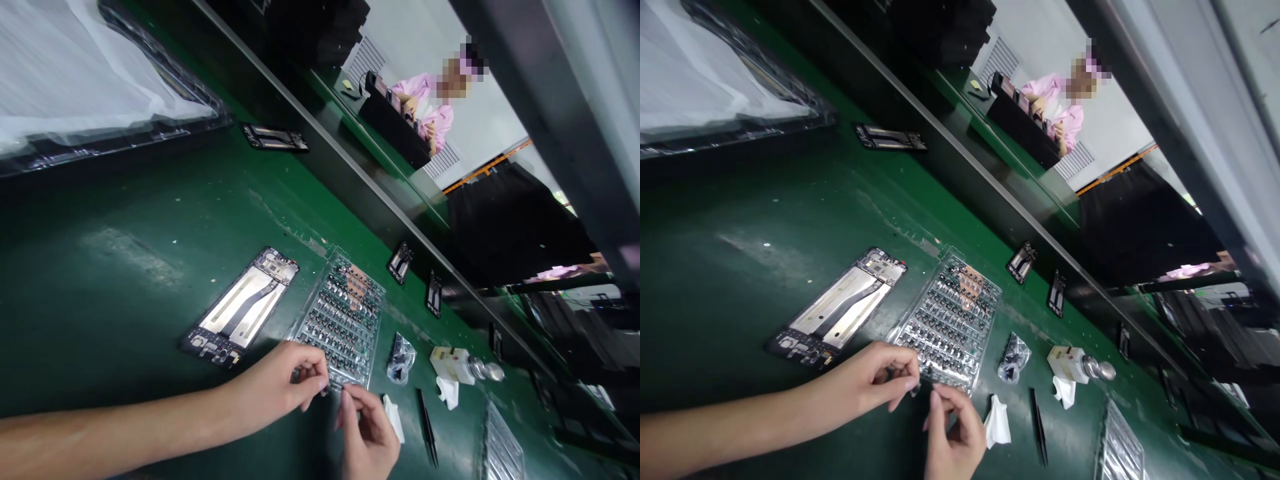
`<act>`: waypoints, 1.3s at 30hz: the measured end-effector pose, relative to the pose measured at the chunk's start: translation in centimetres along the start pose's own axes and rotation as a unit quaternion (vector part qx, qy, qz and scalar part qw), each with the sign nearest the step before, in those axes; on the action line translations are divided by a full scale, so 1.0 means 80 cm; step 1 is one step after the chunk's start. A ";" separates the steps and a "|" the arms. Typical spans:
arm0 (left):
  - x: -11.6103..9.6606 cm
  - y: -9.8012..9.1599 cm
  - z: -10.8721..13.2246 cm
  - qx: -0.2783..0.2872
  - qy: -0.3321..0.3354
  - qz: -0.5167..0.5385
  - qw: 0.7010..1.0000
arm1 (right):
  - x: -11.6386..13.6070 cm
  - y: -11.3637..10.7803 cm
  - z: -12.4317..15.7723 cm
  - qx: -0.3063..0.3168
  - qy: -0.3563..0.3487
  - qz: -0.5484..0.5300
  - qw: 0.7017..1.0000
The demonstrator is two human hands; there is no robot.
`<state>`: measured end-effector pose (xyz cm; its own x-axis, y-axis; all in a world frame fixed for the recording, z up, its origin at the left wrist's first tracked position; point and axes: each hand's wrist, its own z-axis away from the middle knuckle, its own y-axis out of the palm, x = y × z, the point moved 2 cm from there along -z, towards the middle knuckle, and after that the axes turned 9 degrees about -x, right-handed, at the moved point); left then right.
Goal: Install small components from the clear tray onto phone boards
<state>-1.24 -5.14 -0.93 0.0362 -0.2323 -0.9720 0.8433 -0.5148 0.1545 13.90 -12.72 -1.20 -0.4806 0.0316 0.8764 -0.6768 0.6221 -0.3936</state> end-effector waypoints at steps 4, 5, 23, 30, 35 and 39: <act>-0.001 -0.001 0.001 -0.003 0.005 0.003 1.000 | 0.006 0.013 0.009 0.027 -0.075 -0.008 0.997; -0.001 -0.001 0.001 -0.004 0.005 0.003 1.000 | 0.006 0.013 0.009 0.027 -0.090 0.000 0.996; -0.005 -0.008 0.000 -0.008 -0.016 0.082 0.997 | 0.017 0.010 -0.083 0.163 -0.007 0.059 0.985; -0.007 -0.007 0.001 -0.003 0.007 0.099 0.995 | -0.029 0.050 -0.279 0.009 0.069 0.415 0.907; -0.005 -0.010 -0.005 -0.022 0.010 0.087 0.996 | -0.057 0.076 -0.335 -0.045 0.117 0.517 0.847; -0.006 -0.012 -0.007 -0.033 0.001 0.092 0.995 | -0.067 0.086 -0.343 -0.061 0.104 0.532 0.838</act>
<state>-1.77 -4.05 -0.75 0.1943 -0.3163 -0.9286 0.8558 -0.4079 0.3180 27.14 12.88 -0.99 -0.6599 0.7468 0.0822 0.1416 0.2311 -0.9626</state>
